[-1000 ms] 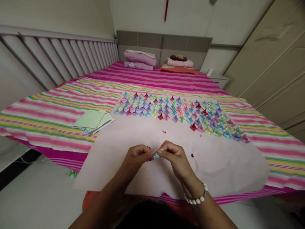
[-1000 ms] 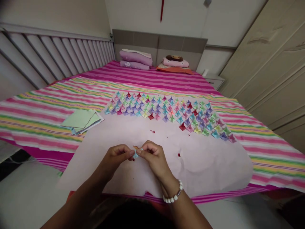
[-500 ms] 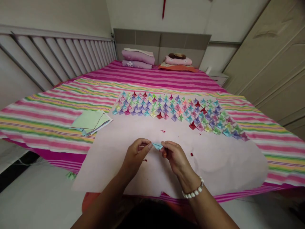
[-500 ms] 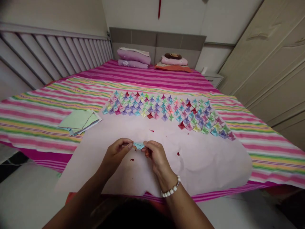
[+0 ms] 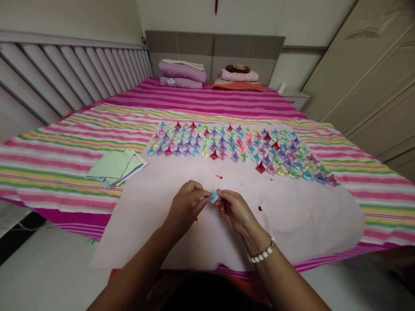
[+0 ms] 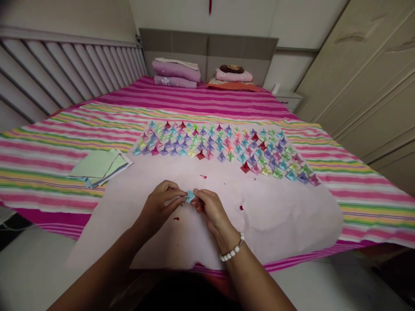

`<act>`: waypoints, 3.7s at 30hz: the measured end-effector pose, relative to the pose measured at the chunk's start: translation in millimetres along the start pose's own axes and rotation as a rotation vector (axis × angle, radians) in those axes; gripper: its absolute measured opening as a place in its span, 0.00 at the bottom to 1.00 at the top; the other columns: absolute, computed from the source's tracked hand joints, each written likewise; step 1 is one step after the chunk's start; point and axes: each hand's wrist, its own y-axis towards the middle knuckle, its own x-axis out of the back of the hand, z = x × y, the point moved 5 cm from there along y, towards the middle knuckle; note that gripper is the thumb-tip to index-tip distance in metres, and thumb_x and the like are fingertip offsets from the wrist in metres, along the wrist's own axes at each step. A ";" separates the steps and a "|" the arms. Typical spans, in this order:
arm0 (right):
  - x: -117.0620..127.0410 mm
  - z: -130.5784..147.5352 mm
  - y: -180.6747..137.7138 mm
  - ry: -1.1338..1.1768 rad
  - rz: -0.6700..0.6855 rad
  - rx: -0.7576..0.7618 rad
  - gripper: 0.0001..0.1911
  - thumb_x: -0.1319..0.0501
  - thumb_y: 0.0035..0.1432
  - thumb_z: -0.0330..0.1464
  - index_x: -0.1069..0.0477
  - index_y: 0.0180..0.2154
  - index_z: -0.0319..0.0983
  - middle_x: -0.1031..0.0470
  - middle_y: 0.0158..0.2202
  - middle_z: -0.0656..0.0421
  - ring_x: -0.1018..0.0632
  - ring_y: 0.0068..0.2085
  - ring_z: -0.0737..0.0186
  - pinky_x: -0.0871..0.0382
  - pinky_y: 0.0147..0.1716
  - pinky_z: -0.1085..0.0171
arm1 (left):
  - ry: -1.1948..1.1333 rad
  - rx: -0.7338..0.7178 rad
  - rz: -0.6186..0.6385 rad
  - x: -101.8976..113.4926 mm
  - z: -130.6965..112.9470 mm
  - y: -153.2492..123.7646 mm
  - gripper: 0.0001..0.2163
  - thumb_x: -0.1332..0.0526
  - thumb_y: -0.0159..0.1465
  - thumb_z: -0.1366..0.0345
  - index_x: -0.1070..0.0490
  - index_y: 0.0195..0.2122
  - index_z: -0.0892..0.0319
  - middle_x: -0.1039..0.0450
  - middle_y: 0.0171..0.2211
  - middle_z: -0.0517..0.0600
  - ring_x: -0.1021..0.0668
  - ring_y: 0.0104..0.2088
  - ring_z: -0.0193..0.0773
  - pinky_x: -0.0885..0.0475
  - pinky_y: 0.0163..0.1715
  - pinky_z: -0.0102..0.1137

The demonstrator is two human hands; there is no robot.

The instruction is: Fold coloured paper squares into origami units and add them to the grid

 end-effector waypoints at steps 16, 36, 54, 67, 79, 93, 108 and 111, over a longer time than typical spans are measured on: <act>21.2 22.3 37.2 -0.423 -0.036 0.621 0.05 0.34 0.53 0.36 0.20 0.32 0.43 0.26 0.34 0.57 0.29 0.31 0.63 0.35 0.28 0.64 | -0.093 0.075 0.020 -26.4 38.8 46.3 0.05 0.39 0.60 0.66 0.23 0.32 0.57 0.26 0.30 0.48 0.27 0.29 0.33 0.32 0.28 0.26; 42.5 -21.0 77.9 -0.216 -0.195 0.361 0.06 0.36 0.51 0.35 0.28 0.29 0.40 0.25 0.26 0.60 0.25 0.29 0.62 0.32 0.32 0.63 | -0.312 0.397 -0.168 -58.8 107.8 45.9 0.07 0.39 0.57 0.61 0.27 0.31 0.60 0.23 0.28 0.49 0.22 0.30 0.36 0.27 0.31 0.29; 41.3 -20.0 71.7 -0.382 -0.175 0.634 0.10 0.44 0.55 0.26 0.25 0.30 0.42 0.27 0.35 0.57 0.26 0.39 0.60 0.31 0.39 0.60 | 0.022 0.109 -0.151 -60.1 89.2 41.6 0.08 0.43 0.61 0.74 0.25 0.36 0.57 0.32 0.44 0.53 0.24 0.38 0.36 0.27 0.32 0.29; 37.2 -19.0 69.1 -0.515 -0.180 0.641 0.11 0.45 0.58 0.28 0.25 0.36 0.43 0.28 0.39 0.56 0.26 0.41 0.58 0.31 0.40 0.58 | 0.262 0.133 0.007 -65.9 83.9 47.9 0.17 0.47 0.58 0.79 0.26 0.43 0.57 0.35 0.53 0.56 0.25 0.45 0.40 0.27 0.46 0.38; 35.3 -18.8 68.8 -0.511 -0.159 0.667 0.11 0.46 0.59 0.27 0.25 0.36 0.42 0.28 0.39 0.55 0.26 0.41 0.58 0.32 0.42 0.57 | 0.327 0.153 -0.035 -65.3 81.0 48.5 0.10 0.44 0.62 0.73 0.24 0.39 0.57 0.31 0.51 0.55 0.24 0.45 0.41 0.27 0.44 0.36; 35.9 -22.8 70.4 -0.527 -0.142 0.678 0.11 0.46 0.59 0.27 0.26 0.36 0.43 0.28 0.39 0.55 0.26 0.41 0.58 0.31 0.40 0.58 | 0.372 0.103 0.010 -68.5 84.8 47.8 0.09 0.42 0.62 0.69 0.24 0.41 0.55 0.29 0.46 0.53 0.26 0.43 0.42 0.28 0.43 0.36; 27.1 -18.9 67.1 -0.652 -0.123 0.712 0.15 0.44 0.53 0.22 0.26 0.39 0.42 0.31 0.38 0.56 0.28 0.33 0.62 0.32 0.30 0.63 | 0.076 0.043 0.042 -63.3 97.7 63.7 0.10 0.45 0.59 0.75 0.25 0.33 0.57 0.27 0.34 0.50 0.25 0.37 0.38 0.28 0.39 0.34; 23.2 -10.9 60.5 -0.746 -0.088 0.743 0.14 0.44 0.57 0.24 0.26 0.41 0.42 0.30 0.37 0.55 0.27 0.38 0.59 0.30 0.36 0.61 | 0.063 0.016 0.056 -60.4 96.3 65.2 0.09 0.45 0.58 0.74 0.25 0.32 0.57 0.26 0.33 0.50 0.24 0.37 0.38 0.28 0.38 0.34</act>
